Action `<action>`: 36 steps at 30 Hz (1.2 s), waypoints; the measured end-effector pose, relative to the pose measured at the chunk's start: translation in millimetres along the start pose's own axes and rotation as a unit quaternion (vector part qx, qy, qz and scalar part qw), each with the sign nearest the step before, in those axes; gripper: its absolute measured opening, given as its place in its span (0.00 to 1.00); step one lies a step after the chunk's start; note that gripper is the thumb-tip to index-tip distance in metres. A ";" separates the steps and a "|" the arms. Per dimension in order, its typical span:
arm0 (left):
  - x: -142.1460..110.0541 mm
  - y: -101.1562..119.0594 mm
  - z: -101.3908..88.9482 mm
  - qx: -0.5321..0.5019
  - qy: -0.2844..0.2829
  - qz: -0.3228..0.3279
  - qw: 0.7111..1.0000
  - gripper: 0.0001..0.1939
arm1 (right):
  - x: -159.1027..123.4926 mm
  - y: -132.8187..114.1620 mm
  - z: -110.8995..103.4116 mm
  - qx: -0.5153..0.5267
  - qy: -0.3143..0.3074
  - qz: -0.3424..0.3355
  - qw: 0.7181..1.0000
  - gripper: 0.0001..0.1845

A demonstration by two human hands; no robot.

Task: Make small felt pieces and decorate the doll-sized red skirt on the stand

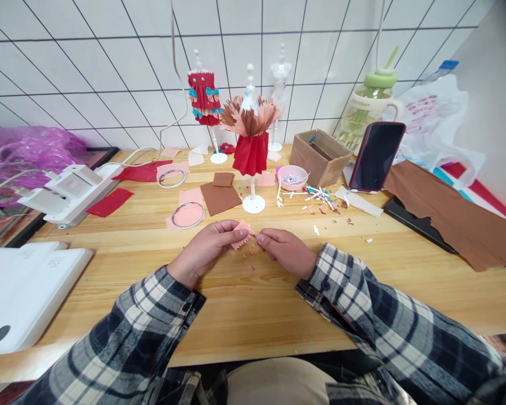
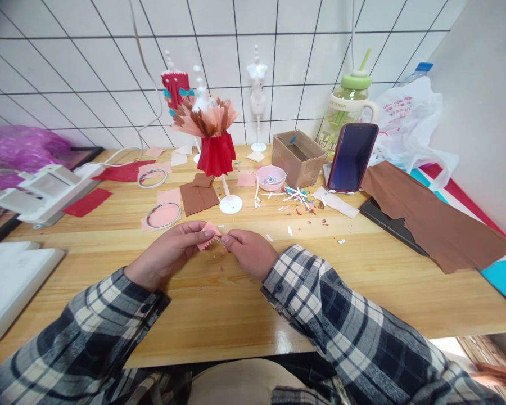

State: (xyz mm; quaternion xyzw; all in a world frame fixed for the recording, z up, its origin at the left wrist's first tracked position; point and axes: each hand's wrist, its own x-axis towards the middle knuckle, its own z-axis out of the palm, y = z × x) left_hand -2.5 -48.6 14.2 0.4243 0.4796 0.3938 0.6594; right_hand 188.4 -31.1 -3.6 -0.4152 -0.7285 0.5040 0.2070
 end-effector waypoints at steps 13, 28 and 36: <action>2.6 -3.2 -0.8 -0.048 0.049 0.026 0.997 0.10 | -3.4 -2.8 9.9 0.006 0.085 -0.012 0.996 0.18; -5.8 1.4 12.8 0.196 0.031 0.048 0.979 0.16 | 1.9 -1.9 4.8 0.017 0.155 0.005 0.988 0.11; -5.9 1.2 12.6 0.162 0.005 0.040 0.986 0.15 | 0.5 -3.4 6.6 0.010 0.146 -0.002 0.989 0.09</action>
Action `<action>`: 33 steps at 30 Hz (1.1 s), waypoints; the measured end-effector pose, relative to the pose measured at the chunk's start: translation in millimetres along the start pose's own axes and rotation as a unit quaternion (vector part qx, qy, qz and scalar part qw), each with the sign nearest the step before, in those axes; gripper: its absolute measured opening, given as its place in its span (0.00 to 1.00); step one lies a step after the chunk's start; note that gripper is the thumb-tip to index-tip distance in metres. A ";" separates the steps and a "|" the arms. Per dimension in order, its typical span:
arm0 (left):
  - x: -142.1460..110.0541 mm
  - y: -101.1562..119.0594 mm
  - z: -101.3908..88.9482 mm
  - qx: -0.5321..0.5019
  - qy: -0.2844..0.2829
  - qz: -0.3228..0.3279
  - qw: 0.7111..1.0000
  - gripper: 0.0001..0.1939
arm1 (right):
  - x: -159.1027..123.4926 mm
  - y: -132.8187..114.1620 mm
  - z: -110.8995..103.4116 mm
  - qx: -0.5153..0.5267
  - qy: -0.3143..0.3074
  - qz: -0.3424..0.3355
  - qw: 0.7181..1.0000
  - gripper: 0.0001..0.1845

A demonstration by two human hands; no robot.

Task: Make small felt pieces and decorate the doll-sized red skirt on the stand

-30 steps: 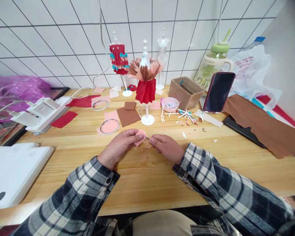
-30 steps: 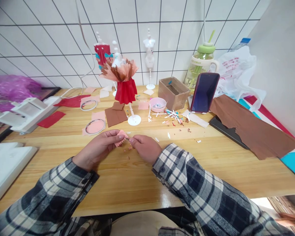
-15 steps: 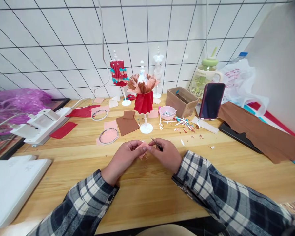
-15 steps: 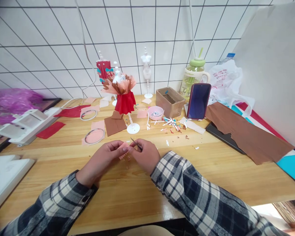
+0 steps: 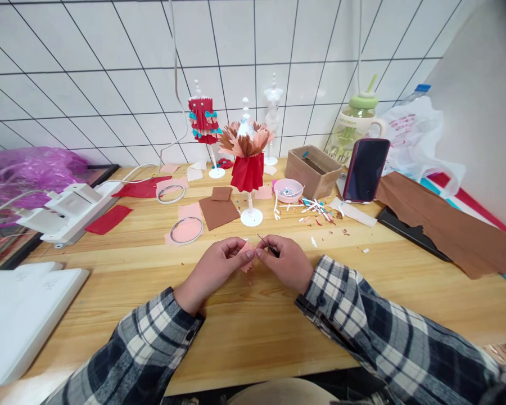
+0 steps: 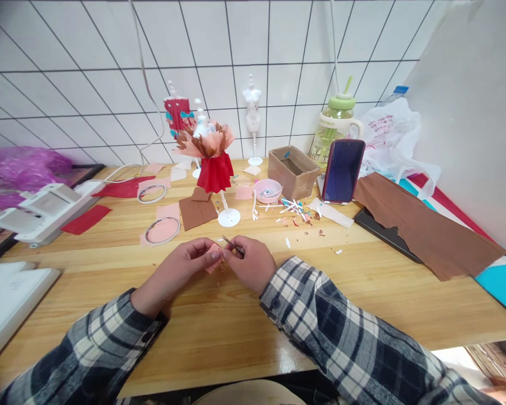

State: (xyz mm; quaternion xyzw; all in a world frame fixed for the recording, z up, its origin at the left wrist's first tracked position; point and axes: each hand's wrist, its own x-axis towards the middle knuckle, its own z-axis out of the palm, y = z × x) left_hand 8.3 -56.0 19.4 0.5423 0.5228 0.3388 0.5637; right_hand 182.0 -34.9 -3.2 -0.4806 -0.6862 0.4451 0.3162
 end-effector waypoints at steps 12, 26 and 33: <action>2.5 -5.3 -3.8 -0.039 0.016 -0.005 0.999 0.14 | -4.3 -1.8 1.4 0.060 0.008 0.015 0.998 0.13; 3.7 -6.1 -2.0 -0.183 0.052 -0.002 0.982 0.12 | -16.0 -8.5 4.9 -0.039 -0.138 -0.015 0.989 0.08; 3.7 -11.1 -0.9 -0.169 0.029 -0.018 0.985 0.11 | -15.9 -7.4 5.4 -0.037 -0.140 -0.017 0.989 0.07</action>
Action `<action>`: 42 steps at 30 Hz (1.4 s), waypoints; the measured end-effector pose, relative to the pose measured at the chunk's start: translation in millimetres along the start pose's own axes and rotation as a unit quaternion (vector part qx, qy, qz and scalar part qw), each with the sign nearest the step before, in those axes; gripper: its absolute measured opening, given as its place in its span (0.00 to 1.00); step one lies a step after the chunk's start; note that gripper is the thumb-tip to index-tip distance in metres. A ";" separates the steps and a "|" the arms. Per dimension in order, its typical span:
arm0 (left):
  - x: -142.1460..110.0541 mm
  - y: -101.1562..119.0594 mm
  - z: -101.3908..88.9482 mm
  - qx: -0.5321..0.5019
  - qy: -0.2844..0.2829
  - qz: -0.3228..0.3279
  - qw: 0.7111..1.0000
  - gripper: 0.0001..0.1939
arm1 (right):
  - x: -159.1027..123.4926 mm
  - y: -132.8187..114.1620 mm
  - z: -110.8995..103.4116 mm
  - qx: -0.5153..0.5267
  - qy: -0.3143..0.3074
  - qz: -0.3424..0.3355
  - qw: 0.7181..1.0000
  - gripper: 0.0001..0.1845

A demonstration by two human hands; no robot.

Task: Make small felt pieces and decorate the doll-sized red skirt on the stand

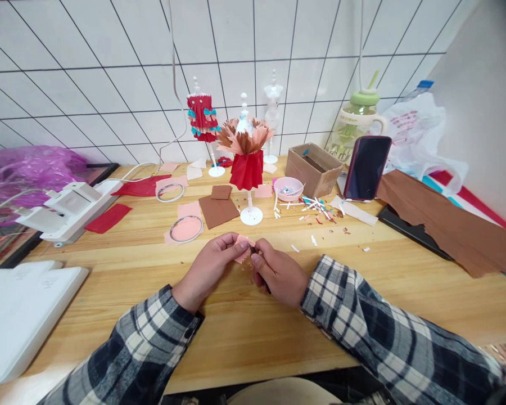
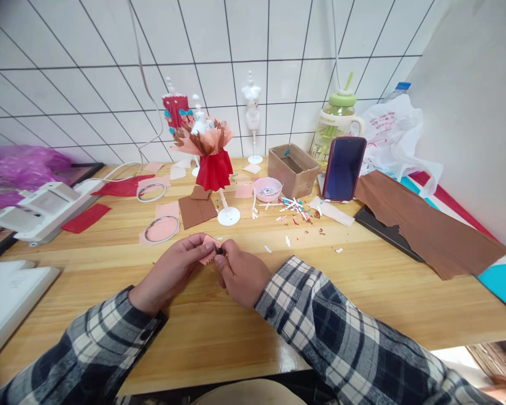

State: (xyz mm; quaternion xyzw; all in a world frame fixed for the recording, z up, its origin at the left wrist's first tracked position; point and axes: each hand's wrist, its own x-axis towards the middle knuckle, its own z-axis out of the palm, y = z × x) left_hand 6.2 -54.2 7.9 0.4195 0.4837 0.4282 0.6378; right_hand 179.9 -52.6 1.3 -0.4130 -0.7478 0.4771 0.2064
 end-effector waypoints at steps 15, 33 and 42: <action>-0.5 2.6 1.9 -0.017 -0.012 -0.003 1.000 0.11 | 0.5 1.3 -0.5 -0.001 -0.010 -0.005 1.000 0.07; 4.3 9.8 -10.5 0.118 -0.031 0.001 0.993 0.15 | 12.0 10.5 -18.6 -0.041 0.063 0.013 0.997 0.25; 4.0 11.2 -14.0 0.167 -0.064 -0.003 0.984 0.15 | 13.1 8.8 -22.0 -0.056 0.000 0.022 0.998 0.26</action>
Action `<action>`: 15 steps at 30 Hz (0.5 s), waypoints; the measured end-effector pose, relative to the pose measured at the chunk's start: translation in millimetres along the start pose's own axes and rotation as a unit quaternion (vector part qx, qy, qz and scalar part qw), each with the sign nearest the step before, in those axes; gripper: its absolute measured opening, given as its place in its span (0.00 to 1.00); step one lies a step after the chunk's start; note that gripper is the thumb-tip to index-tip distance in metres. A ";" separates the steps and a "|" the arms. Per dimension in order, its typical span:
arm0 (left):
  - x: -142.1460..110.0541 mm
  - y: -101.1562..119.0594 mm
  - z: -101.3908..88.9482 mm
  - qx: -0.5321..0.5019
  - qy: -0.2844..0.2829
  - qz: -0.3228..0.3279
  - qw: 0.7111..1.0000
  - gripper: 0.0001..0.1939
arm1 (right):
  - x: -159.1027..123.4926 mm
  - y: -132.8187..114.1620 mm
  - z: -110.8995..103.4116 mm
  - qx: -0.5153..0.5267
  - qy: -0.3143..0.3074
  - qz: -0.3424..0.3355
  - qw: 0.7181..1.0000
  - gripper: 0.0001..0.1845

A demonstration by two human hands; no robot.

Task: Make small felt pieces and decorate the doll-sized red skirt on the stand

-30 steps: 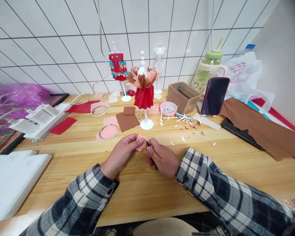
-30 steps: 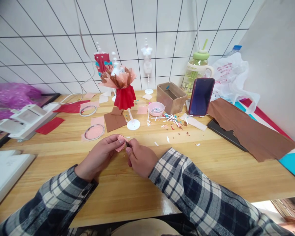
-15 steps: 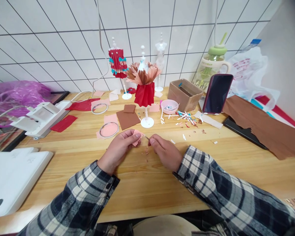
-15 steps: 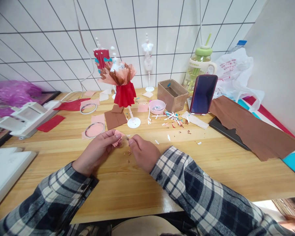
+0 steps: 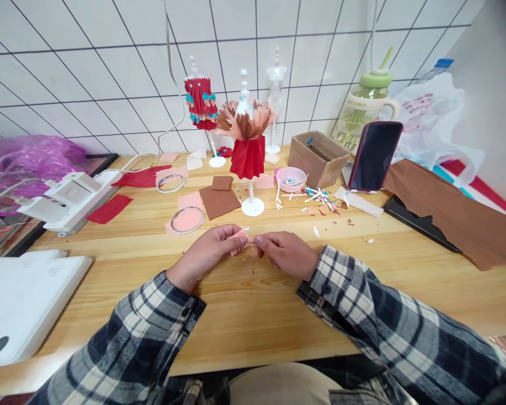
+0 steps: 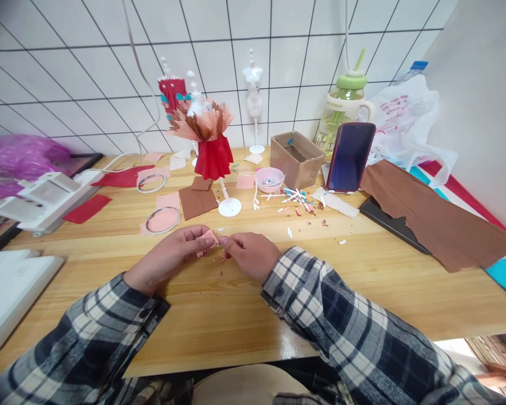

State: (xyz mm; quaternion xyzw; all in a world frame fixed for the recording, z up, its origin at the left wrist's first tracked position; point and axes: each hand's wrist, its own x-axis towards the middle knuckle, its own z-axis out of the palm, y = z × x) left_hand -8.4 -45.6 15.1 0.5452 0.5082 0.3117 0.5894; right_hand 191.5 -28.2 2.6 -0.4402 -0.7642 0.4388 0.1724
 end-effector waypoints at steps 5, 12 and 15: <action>0.0 0.1 -0.7 0.002 -0.007 0.000 1.000 0.14 | -0.3 -2.2 -1.6 -0.003 -0.012 -0.004 1.000 0.25; -0.7 -1.0 -1.2 -0.017 -0.014 -0.007 1.000 0.13 | -0.7 -0.7 -1.3 0.006 -0.013 -0.001 1.000 0.25; -2.8 0.2 -0.6 -0.019 -0.020 -0.011 1.000 0.13 | -1.8 -2.8 -1.7 0.000 -0.007 -0.009 1.000 0.24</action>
